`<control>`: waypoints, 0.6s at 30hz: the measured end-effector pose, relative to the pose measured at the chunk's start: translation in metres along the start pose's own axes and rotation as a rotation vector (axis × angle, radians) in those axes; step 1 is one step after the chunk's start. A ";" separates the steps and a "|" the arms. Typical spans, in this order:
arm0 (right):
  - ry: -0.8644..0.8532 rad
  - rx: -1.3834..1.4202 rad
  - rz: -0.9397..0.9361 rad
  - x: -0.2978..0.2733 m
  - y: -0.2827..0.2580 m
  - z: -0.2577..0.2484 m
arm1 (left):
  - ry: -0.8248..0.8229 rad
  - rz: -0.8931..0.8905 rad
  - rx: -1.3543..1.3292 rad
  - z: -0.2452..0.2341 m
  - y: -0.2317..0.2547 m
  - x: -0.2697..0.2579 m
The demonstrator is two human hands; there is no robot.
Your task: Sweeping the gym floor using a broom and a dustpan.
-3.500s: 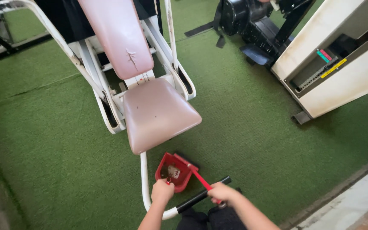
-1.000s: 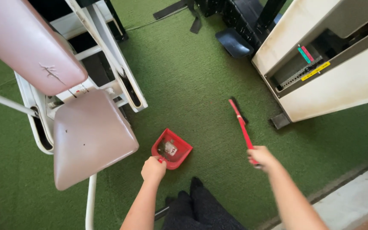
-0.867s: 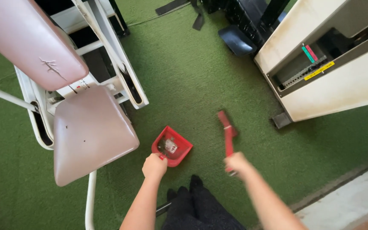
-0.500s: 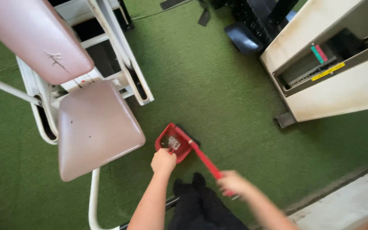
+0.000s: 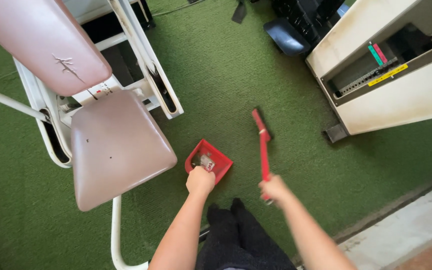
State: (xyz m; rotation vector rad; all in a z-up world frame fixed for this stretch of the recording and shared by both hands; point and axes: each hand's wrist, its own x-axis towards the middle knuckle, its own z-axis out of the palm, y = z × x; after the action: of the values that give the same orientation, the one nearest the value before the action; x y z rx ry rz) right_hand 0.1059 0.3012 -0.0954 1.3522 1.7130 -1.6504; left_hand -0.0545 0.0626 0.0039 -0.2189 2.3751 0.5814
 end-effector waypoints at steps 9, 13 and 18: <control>-0.406 -0.214 0.014 -0.107 0.011 0.055 | -0.041 0.063 0.011 -0.010 -0.042 0.010; -0.370 -0.003 0.123 -0.108 -0.011 0.000 | -0.027 0.054 -0.019 -0.015 -0.073 0.004; -0.355 -0.080 0.146 -0.109 -0.081 -0.052 | 0.115 0.041 -0.091 -0.005 -0.094 0.005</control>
State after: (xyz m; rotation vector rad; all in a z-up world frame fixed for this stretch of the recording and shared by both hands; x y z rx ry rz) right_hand 0.1046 0.3236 0.0486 1.0456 1.4242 -1.6077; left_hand -0.0325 -0.0230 -0.0292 -0.2503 2.4711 0.7148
